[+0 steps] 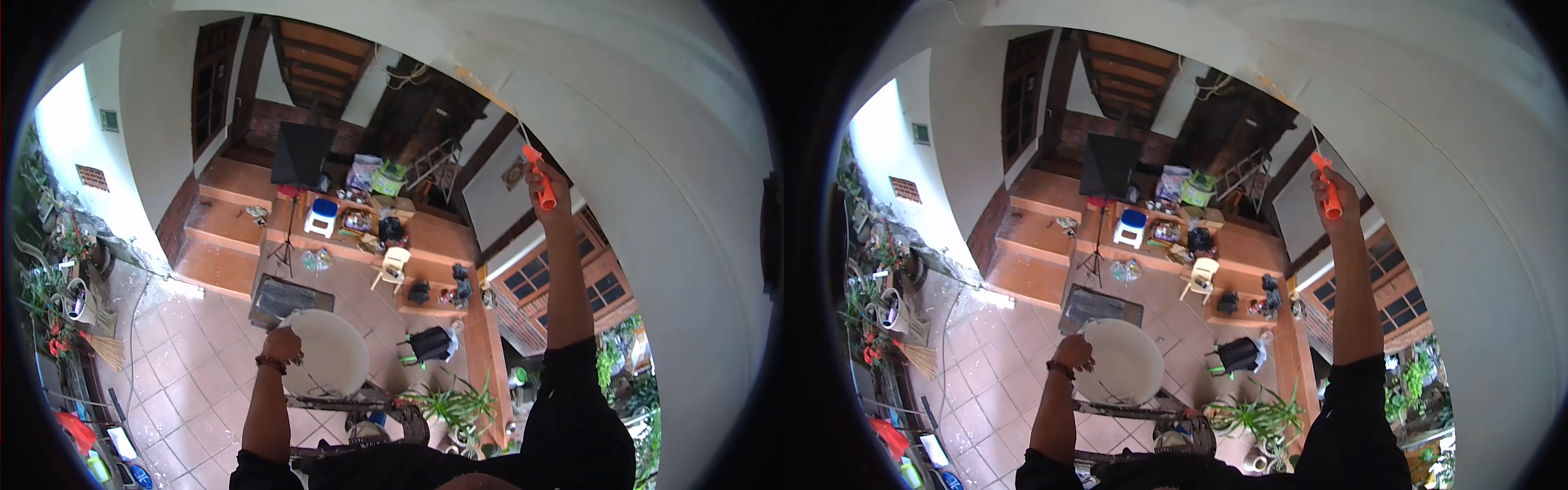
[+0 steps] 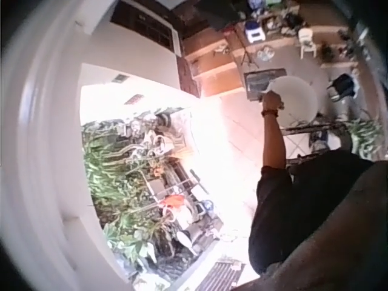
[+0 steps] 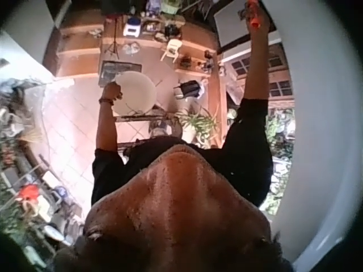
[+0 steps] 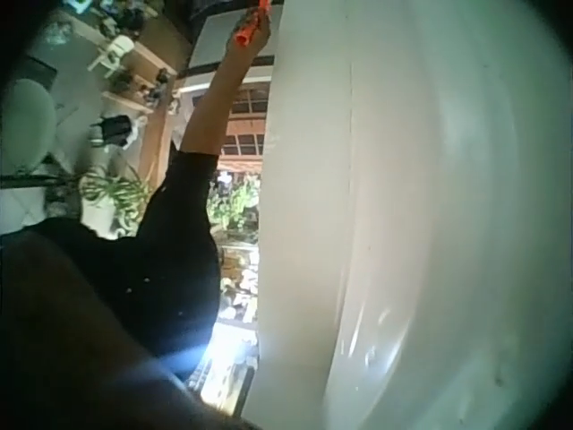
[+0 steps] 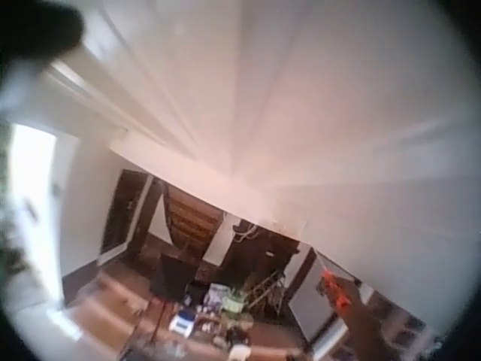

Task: The recorder is painting a ceiling using a paint roller while standing on a ladder.

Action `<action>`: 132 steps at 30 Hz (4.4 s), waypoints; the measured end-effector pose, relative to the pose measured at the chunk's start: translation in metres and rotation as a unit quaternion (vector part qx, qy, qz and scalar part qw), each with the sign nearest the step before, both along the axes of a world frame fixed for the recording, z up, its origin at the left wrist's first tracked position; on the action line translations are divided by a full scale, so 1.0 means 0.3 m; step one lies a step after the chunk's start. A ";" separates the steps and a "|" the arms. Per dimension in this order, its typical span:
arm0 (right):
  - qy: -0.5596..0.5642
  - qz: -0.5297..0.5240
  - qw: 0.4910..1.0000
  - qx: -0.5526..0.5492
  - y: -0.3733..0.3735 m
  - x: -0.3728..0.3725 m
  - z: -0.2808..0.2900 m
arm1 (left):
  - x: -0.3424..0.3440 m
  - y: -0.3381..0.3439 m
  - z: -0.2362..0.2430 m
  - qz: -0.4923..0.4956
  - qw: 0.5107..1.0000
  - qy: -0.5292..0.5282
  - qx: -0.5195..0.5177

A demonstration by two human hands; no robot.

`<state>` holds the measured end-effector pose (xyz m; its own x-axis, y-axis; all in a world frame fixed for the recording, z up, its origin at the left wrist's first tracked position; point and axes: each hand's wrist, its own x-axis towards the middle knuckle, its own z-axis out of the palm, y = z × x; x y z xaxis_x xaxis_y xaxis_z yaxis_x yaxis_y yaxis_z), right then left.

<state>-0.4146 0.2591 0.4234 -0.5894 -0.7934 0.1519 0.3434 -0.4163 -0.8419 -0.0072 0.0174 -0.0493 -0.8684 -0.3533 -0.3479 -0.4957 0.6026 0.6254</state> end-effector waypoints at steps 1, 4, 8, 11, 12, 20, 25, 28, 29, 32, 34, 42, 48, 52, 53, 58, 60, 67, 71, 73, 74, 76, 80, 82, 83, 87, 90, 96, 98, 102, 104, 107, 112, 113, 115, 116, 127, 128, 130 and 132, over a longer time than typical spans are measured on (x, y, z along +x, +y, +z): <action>-0.003 0.001 1.000 0.002 -0.051 -0.041 -0.002 | 0.000 0.008 0.013 0.087 0.987 -0.023 0.131; -0.005 -0.008 1.000 -0.004 -0.196 -0.209 0.036 | 0.023 0.023 0.106 0.078 0.992 -0.021 0.101; -0.018 -0.009 0.999 -0.037 -0.422 -0.356 0.064 | 0.063 0.006 0.098 -0.109 0.970 0.021 -0.214; 0.025 -0.049 0.998 -0.023 -0.497 -0.454 0.087 | 0.012 0.011 0.033 -0.079 0.993 -0.024 -0.088; 0.024 -0.046 0.998 -0.022 -0.531 -0.453 0.065 | 0.014 0.008 0.028 -0.103 0.988 -0.032 -0.108; 0.021 0.006 0.997 -0.070 -0.327 -0.295 -0.012 | -0.008 0.012 0.067 -0.018 0.997 -0.030 -0.068; 0.032 -0.097 0.994 -0.044 -0.026 0.210 -0.055 | -0.004 0.006 -0.025 0.000 0.999 -0.034 -0.034; 0.014 -0.110 0.993 -0.040 0.044 0.388 -0.082 | 0.012 0.014 0.021 -0.079 0.983 0.030 -0.166; 0.015 -0.112 0.992 -0.048 0.038 0.403 -0.095 | 0.027 0.011 0.011 -0.077 0.979 0.034 -0.185; 0.012 -0.082 0.996 -0.031 -0.012 0.299 -0.091 | 0.031 0.012 0.001 -0.093 0.976 0.034 -0.196; 0.045 -0.100 0.993 -0.038 -0.090 0.149 -0.092 | 0.022 0.010 -0.018 -0.104 0.976 0.028 -0.191; 0.051 -0.145 0.987 -0.046 -0.497 -0.287 -0.104 | 0.004 0.020 0.017 -0.093 0.982 -0.045 -0.160; 0.018 -0.140 0.989 -0.050 -0.478 -0.200 -0.110 | 0.026 0.016 0.008 -0.073 0.981 -0.039 -0.177; 0.046 -0.154 0.986 -0.036 -0.222 0.067 -0.132 | 0.006 0.013 0.002 -0.083 0.982 -0.018 -0.166; 0.036 -0.140 0.989 -0.035 -0.151 0.127 -0.142 | 0.001 0.012 0.019 -0.091 0.980 -0.025 -0.174; 0.032 -0.181 0.983 0.010 0.138 0.496 -0.185 | -0.002 0.015 -0.007 -0.102 0.976 -0.023 -0.189; 0.038 -0.204 0.978 0.022 0.189 0.565 -0.161 | 0.000 -0.004 -0.091 -0.063 0.991 0.009 -0.118; 0.020 -0.062 0.998 -0.025 0.195 0.448 -0.029 | -0.015 0.024 0.103 0.144 0.977 0.005 0.157; 0.005 -0.045 0.999 -0.022 0.092 0.221 0.062 | -0.008 0.023 0.117 0.146 0.974 0.027 0.170; 0.014 -0.052 0.999 -0.007 0.062 0.167 0.096 | -0.006 0.028 0.162 0.150 0.971 0.019 0.188; 0.016 -0.044 0.999 -0.012 0.062 0.157 0.117 | -0.014 0.035 0.182 0.151 0.967 0.011 0.205; 0.010 -0.028 0.999 -0.017 0.029 0.192 0.119 | -0.005 0.027 0.144 0.169 0.963 0.005 0.209; 0.027 -0.083 0.996 -0.010 0.149 0.404 0.135 | 0.000 0.032 0.127 0.174 0.961 0.011 0.215; 0.028 -0.099 0.995 -0.020 0.257 0.534 0.117 | -0.001 0.035 0.163 0.169 0.963 0.005 0.208; 0.016 -0.101 0.994 -0.027 0.313 0.601 0.102 | 0.003 0.038 0.178 0.169 0.965 0.000 0.202; -0.063 -0.087 0.992 -0.066 0.551 0.884 0.037 | 0.016 0.017 0.103 0.129 0.970 0.020 0.203; -0.098 -0.137 0.981 -0.097 0.711 1.135 0.029 | 0.001 0.036 0.209 0.176 0.950 0.027 0.257; -0.099 -0.177 0.975 -0.090 0.803 1.352 0.051 | 0.011 0.024 0.229 0.164 0.949 0.014 0.267; -0.092 -0.179 0.976 -0.085 0.797 1.344 0.056 | 0.013 0.029 0.229 0.164 0.951 0.013 0.262; -0.082 -0.107 0.986 -0.101 0.673 1.086 0.065 | 0.009 0.013 0.151 0.167 0.951 0.017 0.259; -0.067 -0.097 0.990 -0.077 0.575 0.956 0.100 | -0.001 0.009 0.133 0.169 0.952 0.006 0.255; -0.033 -0.119 0.991 -0.052 0.505 0.865 0.171 | -0.031 0.021 0.153 0.165 0.955 0.005 0.248; -0.041 -0.112 0.992 -0.043 0.551 0.951 0.197 | -0.039 0.013 0.133 0.148 0.958 0.001 0.245; -0.051 -0.105 0.992 -0.048 0.588 1.002 0.193 | -0.032 0.010 0.129 0.147 0.959 0.000 0.244; -0.074 -0.151 0.984 -0.059 0.660 1.142 0.182 | -0.020 0.002 0.120 0.149 0.959 -0.004 0.241; -0.090 -0.148 0.981 -0.083 0.695 1.217 0.170 | -0.014 0.002 0.130 0.149 0.959 -0.005 0.241; -0.026 -0.281 0.955 -0.090 0.943 1.700 0.104 | 0.010 0.003 0.165 0.136 0.959 0.020 0.246; -0.023 -0.265 0.959 -0.102 0.940 1.677 0.099 | -0.012 0.004 0.154 0.147 0.955 0.018 0.257; -0.055 -0.206 0.972 -0.100 0.928 1.565 0.101 | -0.005 0.000 0.131 0.169 0.950 0.013 0.262; -0.071 -0.173 0.978 -0.096 0.869 1.432 0.118 | 0.000 -0.010 0.108 0.173 0.943 0.002 0.284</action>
